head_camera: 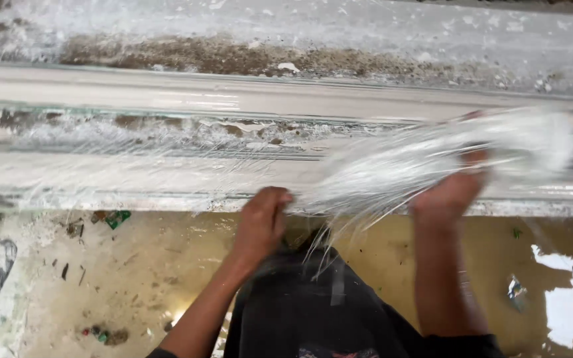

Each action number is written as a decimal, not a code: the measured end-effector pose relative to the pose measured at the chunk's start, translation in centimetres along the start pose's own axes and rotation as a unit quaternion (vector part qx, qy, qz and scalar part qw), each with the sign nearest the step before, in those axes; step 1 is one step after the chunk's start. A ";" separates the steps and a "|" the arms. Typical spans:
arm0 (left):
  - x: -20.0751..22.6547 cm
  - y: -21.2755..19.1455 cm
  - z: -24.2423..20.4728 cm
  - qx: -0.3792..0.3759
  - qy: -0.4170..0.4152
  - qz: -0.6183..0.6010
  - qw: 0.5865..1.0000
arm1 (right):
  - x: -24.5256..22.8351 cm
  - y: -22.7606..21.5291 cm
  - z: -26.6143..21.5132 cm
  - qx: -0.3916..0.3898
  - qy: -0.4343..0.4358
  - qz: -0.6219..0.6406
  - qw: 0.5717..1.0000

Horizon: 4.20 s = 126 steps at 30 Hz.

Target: Apply fiberglass strands and gypsum plaster to a mold to create architectural trim pieces.

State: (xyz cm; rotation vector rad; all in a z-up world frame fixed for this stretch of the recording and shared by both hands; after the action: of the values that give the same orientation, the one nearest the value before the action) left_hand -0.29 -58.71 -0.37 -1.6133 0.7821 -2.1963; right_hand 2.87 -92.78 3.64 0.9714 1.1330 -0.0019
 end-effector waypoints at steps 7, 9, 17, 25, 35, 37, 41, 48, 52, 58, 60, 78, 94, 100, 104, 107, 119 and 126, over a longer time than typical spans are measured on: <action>-7.8 0.3 1.2 -0.172 -0.084 0.334 0.923 | -9.1 -3.8 4.3 -0.012 -0.072 -0.038 0.997; -6.3 -0.8 1.4 -0.069 -0.024 0.463 0.884 | -10.6 4.5 -2.5 -0.317 -0.328 -0.303 0.837; 5.7 3.2 1.1 -0.097 0.096 -0.031 0.990 | -5.1 1.1 -3.4 -0.070 -0.104 -0.191 0.973; -2.8 6.8 2.2 -0.178 -0.036 0.244 0.953 | -12.5 -9.1 8.0 -0.148 -0.046 -0.015 0.988; 15.7 13.6 3.7 0.033 0.011 0.073 0.997 | -8.0 -11.6 5.6 -0.129 -0.106 -0.215 0.962; 14.5 15.9 3.6 0.006 -0.032 0.037 0.999 | -9.2 -16.4 10.6 -0.018 0.015 0.028 0.999; 10.4 15.9 4.5 0.016 -0.032 0.283 0.959 | -17.1 -21.9 20.6 -0.123 -0.098 0.006 0.988; 15.3 18.7 5.0 0.085 -0.068 0.318 0.942 | -14.5 -20.1 16.3 -0.091 -0.008 -0.144 0.985; 22.5 26.6 4.6 -0.044 -0.048 -0.093 0.994 | -11.2 -18.8 11.4 -0.283 -0.216 -0.467 0.809; 16.5 24.3 3.0 -0.013 -0.054 0.078 0.995 | -15.2 -26.3 22.4 -0.052 0.022 0.018 0.998; 15.3 21.6 4.1 0.026 -0.015 0.255 0.966 | -20.1 -27.3 25.6 -0.216 -0.245 -0.204 0.923; 17.0 24.3 4.2 -0.029 0.023 0.164 0.986 | -24.7 -30.6 19.9 0.078 -0.072 -0.060 0.993; 20.8 32.4 4.6 0.003 -0.003 0.019 1.000 | -16.8 -37.7 21.9 0.104 0.069 0.005 0.992; 15.9 35.8 6.3 -0.033 -0.101 0.325 0.940 | -28.7 -37.0 30.7 -0.197 -0.063 0.063 0.976; 27.6 38.3 7.3 0.073 -0.073 0.404 0.909 | -20.4 -45.1 29.7 -0.016 0.028 -0.009 0.999; 34.2 42.4 7.7 0.033 -0.040 0.096 0.994 | -18.8 -40.4 26.3 -0.018 0.105 0.017 0.994; 21.4 43.6 8.5 -0.049 -0.082 0.524 0.846 | -29.6 -45.9 39.6 0.016 0.001 0.009 1.000; 35.5 50.3 8.4 -0.073 0.001 0.023 0.997 | -19.4 -45.4 29.3 0.074 0.152 0.032 0.985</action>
State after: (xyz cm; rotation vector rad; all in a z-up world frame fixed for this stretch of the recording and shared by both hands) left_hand -7.41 -120.49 -0.53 -1.6421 0.9907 -2.1540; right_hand -4.79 -148.24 -8.79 1.1680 1.3963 0.1188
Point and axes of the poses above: each hand's wrist, its own z-axis towards the middle knuckle, its own y-axis out of the palm, x = y × z, the point moved 9 cm from there along z, towards the middle knuckle, and after that the axes turned 12 degrees about z, right-handed, at the moved point
